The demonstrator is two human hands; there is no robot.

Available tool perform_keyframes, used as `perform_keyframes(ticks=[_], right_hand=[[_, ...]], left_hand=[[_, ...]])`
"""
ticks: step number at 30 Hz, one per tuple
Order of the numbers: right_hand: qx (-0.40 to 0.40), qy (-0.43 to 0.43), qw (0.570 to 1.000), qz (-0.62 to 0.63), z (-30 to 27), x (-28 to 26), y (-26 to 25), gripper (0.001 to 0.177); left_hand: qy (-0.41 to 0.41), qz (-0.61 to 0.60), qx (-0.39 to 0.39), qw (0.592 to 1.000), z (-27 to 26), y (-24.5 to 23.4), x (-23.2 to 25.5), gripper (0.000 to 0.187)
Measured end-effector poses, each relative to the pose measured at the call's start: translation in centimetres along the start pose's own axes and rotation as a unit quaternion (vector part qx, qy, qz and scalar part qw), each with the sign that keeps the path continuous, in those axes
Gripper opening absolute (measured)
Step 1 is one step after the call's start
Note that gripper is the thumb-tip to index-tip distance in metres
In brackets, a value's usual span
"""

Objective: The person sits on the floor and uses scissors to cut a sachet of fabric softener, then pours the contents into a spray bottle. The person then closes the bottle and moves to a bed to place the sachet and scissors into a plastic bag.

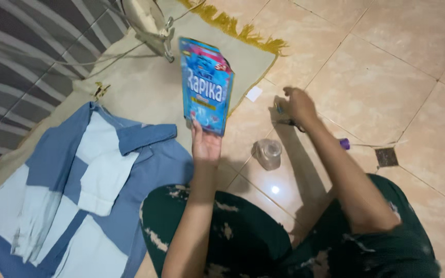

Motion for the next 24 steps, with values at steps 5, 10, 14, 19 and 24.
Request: perform_keyframes(ticks=[5, 10, 14, 19, 24], right_hand=[[-0.013, 0.075, 0.994, -0.079, -1.2, 3.8, 5.8, 0.029], [-0.021, 0.083, 0.996, -0.036, -1.3, 4.4, 6.0, 0.019], [0.024, 0.093, 0.979, 0.177, -1.4, 2.2, 2.7, 0.01], [0.092, -0.032, 0.89, 0.446, -2.8, -7.3, -8.5, 0.023], [0.106, -0.059, 0.943, 0.31, -5.3, -15.1, -16.2, 0.015]], left_hand=[[-0.027, 0.052, 0.01, 0.998, -0.2, -1.4, -0.9, 0.057], [-0.033, 0.085, 0.033, 0.995, 0.3, -3.2, -1.8, 0.056], [-0.043, 0.09, 0.021, 0.995, -0.4, -1.2, -2.2, 0.057], [-0.031, 0.116, -0.011, 0.993, -1.8, 2.1, -1.0, 0.056], [-0.027, 0.102, -0.024, 0.994, -1.7, 3.5, -0.8, 0.054]])
Point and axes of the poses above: each hand's wrist, its own z-axis towards the middle knuckle, its own y-axis out of the palm, x = y × z, the point moved 10 cm from there along z, towards the middle knuckle, and after that the axes turned 8 degrees about -y, right-handed, at the moved point
